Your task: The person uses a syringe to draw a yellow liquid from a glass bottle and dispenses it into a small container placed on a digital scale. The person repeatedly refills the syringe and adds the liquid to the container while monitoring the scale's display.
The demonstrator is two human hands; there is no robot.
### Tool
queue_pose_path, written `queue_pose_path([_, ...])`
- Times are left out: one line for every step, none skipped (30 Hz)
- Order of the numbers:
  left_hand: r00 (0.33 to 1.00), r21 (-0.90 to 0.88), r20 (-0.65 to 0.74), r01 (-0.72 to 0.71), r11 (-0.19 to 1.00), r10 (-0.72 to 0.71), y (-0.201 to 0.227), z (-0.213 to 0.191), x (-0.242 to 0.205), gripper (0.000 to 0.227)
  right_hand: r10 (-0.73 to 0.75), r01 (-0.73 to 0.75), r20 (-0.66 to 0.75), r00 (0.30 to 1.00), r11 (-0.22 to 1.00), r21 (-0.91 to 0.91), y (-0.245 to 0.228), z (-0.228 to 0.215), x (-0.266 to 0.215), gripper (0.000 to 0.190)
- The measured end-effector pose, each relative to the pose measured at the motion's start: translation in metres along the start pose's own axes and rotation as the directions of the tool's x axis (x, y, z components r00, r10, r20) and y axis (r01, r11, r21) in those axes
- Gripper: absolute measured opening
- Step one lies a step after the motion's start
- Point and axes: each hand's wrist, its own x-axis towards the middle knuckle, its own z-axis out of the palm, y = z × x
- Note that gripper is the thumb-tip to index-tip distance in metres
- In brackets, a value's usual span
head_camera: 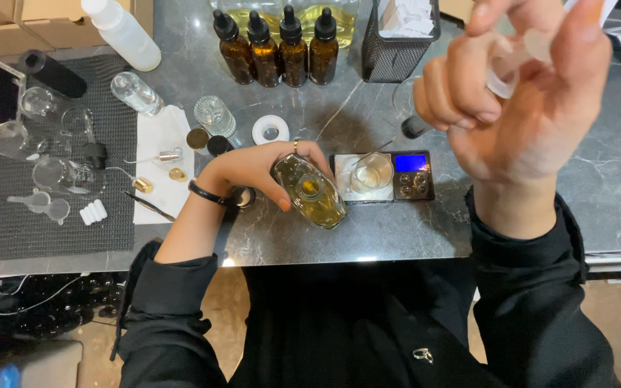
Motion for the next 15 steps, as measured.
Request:
queue_pose_path([1.000,0.004,0.001,-0.004,1.000,0.004,-0.003,-0.001,0.000,0.068,-0.003,0.003,0.002,1.000,1.000,-0.004,0.001,-0.002,0.000,0.042])
queue_pose_path([1.000,0.001,-0.006,0.014,1.000,-0.014,-0.006,-0.002,-0.001,0.069,-0.148,0.148,0.094,0.984,0.989,0.013,0.001,-0.003,0.001,0.038])
queue_pose_path([0.999,-0.001,-0.012,0.033,0.999,-0.033,-0.008,-0.002,-0.002,0.070,-0.293,0.290,0.178,0.939,0.956,0.044,0.002,-0.005,0.002,0.033])
queue_pose_path([0.999,0.001,-0.015,0.030,1.000,-0.030,-0.008,-0.002,-0.001,0.070,-0.294,0.291,0.182,0.938,0.956,0.044,0.000,0.002,-0.001,0.033])
queue_pose_path([0.999,-0.002,-0.015,0.030,1.000,-0.031,-0.007,-0.002,-0.001,0.071,-0.296,0.290,0.119,0.948,0.955,0.064,-0.001,0.008,-0.004,0.028])
queue_pose_path([0.999,-0.005,-0.015,0.031,1.000,-0.031,-0.007,-0.002,-0.001,0.072,-0.296,0.291,0.055,0.954,0.953,0.084,-0.003,0.014,-0.007,0.025])
queue_pose_path([0.999,-0.003,-0.017,0.029,1.000,-0.029,-0.008,-0.002,-0.001,0.072,-0.297,0.292,0.059,0.953,0.953,0.084,-0.002,0.019,-0.006,0.025])
queue_pose_path([0.999,-0.005,-0.020,0.035,0.999,-0.035,-0.008,-0.002,-0.002,0.073,-0.290,0.284,0.044,0.956,0.952,0.115,-0.002,0.023,-0.005,0.028])
queue_pose_path([0.999,-0.008,-0.023,0.042,0.999,-0.042,-0.009,-0.002,-0.002,0.074,-0.284,0.276,0.029,0.959,0.950,0.147,-0.001,0.027,-0.005,0.032])
queue_pose_path([0.999,-0.008,-0.025,0.041,0.999,-0.041,-0.009,-0.002,-0.001,0.074,-0.283,0.276,0.031,0.959,0.950,0.147,0.001,0.028,-0.004,0.032])
queue_pose_path([0.999,0.003,-0.025,0.038,0.999,-0.038,-0.009,-0.003,-0.001,0.075,-0.288,0.275,0.066,0.955,0.949,0.155,0.004,0.030,-0.002,0.034])
queue_pose_path([0.999,0.013,-0.026,0.036,0.999,-0.036,-0.009,-0.003,-0.001,0.076,-0.291,0.273,0.100,0.951,0.948,0.165,0.007,0.031,-0.001,0.036])
queue_pose_path([0.999,0.013,-0.029,0.036,0.999,-0.036,-0.009,-0.002,-0.001,0.076,-0.291,0.272,0.102,0.951,0.948,0.167,0.009,0.035,-0.001,0.036])
queue_pose_path([0.998,0.028,-0.034,0.053,0.998,-0.052,-0.008,-0.002,-0.001,0.077,-0.260,0.243,0.092,0.961,0.956,0.161,0.011,0.038,-0.001,0.038])
queue_pose_path([0.997,0.042,-0.040,0.069,0.997,-0.067,-0.008,-0.003,-0.002,0.079,-0.230,0.215,0.082,0.970,0.964,0.156,0.012,0.041,-0.001,0.040])
